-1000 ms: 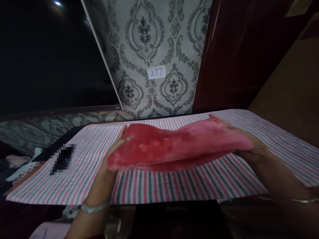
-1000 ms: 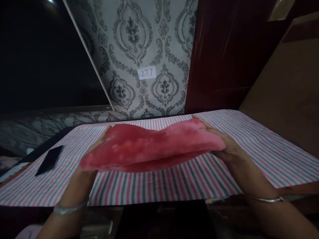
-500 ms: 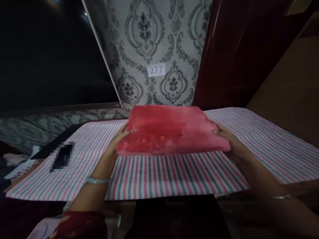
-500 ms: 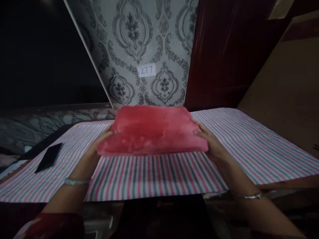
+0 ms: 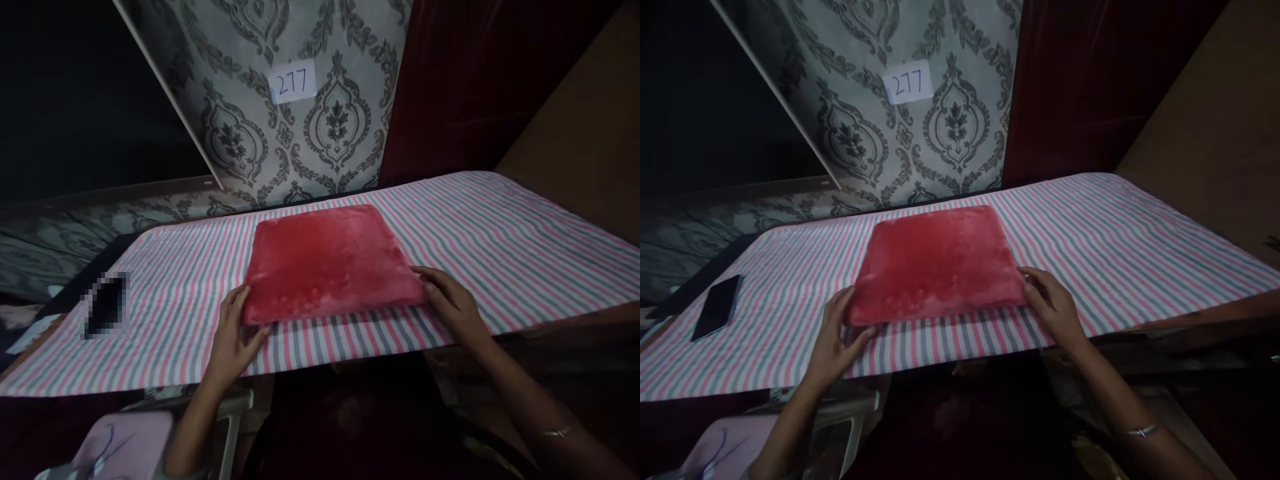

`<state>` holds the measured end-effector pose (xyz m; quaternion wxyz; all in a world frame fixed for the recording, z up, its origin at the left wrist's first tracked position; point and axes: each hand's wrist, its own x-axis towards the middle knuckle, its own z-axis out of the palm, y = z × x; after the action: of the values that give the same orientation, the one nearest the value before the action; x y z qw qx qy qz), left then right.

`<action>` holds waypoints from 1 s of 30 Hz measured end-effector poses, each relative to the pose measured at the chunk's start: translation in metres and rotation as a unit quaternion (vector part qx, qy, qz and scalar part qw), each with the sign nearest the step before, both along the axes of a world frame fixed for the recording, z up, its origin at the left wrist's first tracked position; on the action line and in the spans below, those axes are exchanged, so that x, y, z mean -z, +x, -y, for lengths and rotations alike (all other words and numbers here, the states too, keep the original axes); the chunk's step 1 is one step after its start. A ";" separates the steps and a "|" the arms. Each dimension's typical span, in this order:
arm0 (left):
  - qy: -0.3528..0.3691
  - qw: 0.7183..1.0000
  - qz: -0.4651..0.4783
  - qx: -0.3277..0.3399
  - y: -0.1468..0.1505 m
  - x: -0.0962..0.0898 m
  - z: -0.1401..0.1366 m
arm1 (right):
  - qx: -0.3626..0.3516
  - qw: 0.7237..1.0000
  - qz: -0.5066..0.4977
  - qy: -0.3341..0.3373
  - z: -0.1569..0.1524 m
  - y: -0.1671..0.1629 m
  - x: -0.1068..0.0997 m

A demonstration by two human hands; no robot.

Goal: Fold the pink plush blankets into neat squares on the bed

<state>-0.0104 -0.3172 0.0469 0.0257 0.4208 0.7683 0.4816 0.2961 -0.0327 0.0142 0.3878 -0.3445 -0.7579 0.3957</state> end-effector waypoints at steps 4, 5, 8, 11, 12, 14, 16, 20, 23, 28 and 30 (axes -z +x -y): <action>-0.068 0.985 -0.157 0.000 -0.010 0.012 0.002 | -0.045 0.997 0.054 0.039 0.003 -0.002 -0.006; -0.077 0.981 -0.176 -0.010 -0.013 0.013 0.000 | -0.056 0.996 0.057 0.044 0.002 -0.005 -0.009; -0.092 0.977 -0.190 -0.032 -0.021 0.008 -0.008 | -0.069 0.996 0.036 0.032 -0.004 -0.015 -0.018; -0.065 0.986 -0.142 -0.057 -0.021 0.001 -0.016 | -0.054 0.995 -0.052 -0.066 -0.011 -0.028 -0.024; -0.046 0.989 -0.121 -0.067 -0.019 0.000 -0.019 | -0.057 0.988 -0.091 -0.111 -0.013 -0.032 -0.024; -0.018 0.993 -0.086 -0.080 -0.015 0.003 -0.022 | -0.074 0.970 -0.154 -0.173 -0.014 -0.039 -0.021; -0.009 0.992 -0.077 -0.100 -0.012 0.009 -0.021 | -0.070 0.970 -0.164 -0.166 -0.013 -0.039 -0.014; -0.055 0.983 -0.072 -0.159 -0.009 0.023 -0.009 | 0.009 1.000 -0.011 -0.024 -0.008 -0.019 0.007; -0.113 0.981 -0.040 -0.152 -0.008 0.026 -0.002 | 0.038 0.997 0.060 0.019 -0.003 -0.002 0.018; -0.080 0.985 -0.024 -0.153 -0.001 0.026 -0.007 | 0.023 0.999 0.045 -0.013 0.007 0.001 0.018; -0.059 0.985 0.007 -0.159 0.001 0.026 -0.010 | 0.014 0.997 -0.007 -0.069 0.012 -0.003 0.015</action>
<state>-0.0093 -0.3074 0.0207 -0.0217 0.2875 0.8524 0.4362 0.2927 -0.0451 -0.0005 0.3736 -0.3787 -0.7211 0.4438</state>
